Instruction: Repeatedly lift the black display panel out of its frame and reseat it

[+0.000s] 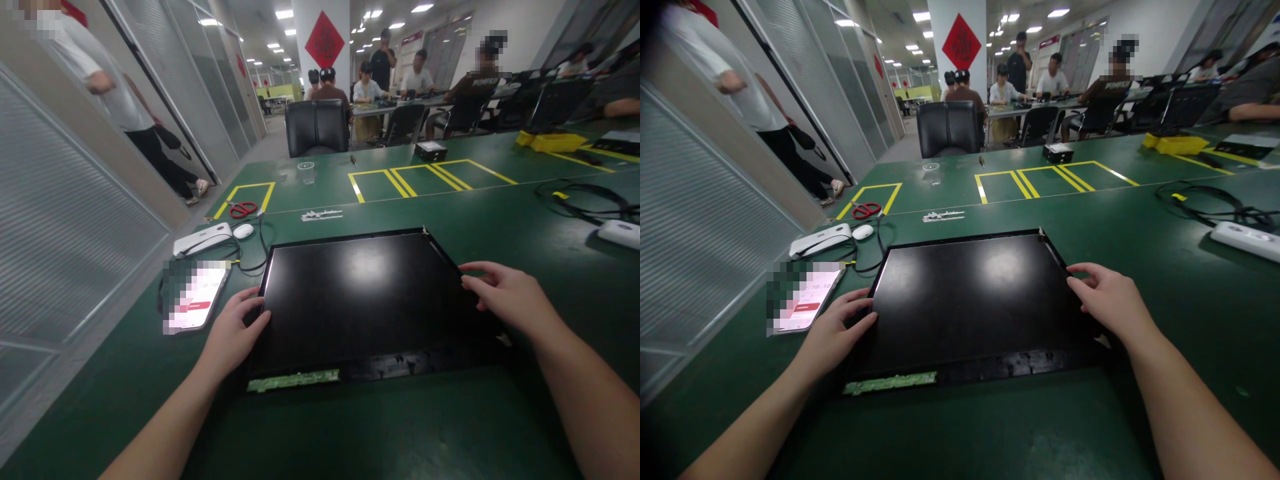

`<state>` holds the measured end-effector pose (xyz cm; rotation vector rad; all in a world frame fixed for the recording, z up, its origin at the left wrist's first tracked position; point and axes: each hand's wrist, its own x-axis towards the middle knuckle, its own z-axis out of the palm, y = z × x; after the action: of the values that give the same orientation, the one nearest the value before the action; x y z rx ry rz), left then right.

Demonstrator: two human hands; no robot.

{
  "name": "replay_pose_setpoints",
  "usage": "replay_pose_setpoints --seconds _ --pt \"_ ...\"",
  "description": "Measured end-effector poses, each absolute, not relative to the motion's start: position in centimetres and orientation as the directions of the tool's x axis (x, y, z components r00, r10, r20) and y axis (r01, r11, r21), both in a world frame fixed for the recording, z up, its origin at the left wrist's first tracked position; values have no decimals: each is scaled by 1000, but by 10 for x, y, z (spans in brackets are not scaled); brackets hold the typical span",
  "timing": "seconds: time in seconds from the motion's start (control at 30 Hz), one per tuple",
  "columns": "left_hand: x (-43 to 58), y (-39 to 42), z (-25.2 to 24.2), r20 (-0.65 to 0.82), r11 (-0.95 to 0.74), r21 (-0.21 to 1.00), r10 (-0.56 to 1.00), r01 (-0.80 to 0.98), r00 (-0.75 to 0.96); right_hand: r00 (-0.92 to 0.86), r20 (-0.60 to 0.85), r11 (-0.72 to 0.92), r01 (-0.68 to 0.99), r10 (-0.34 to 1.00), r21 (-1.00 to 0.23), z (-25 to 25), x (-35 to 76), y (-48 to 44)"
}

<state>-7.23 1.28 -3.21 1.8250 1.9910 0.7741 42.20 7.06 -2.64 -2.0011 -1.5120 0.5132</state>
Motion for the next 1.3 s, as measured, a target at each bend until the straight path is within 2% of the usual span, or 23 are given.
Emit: replay_pose_setpoints --seconds 0.57,0.8,1.07,1.3 --pt "-72 13 -34 126 5 540 988 842 -87 306 4 -222 698 952 -681 -28 423 73" --pt "-71 12 -37 153 -26 505 986 863 -60 298 12 -211 704 954 -678 -29 425 72" --pt "-69 11 -40 172 -66 478 985 876 -20 334 -51 -283 695 941 -662 -22 420 72" --pt "-69 11 -41 174 -76 470 985 880 -8 325 -32 -265 707 945 -655 -27 425 73"
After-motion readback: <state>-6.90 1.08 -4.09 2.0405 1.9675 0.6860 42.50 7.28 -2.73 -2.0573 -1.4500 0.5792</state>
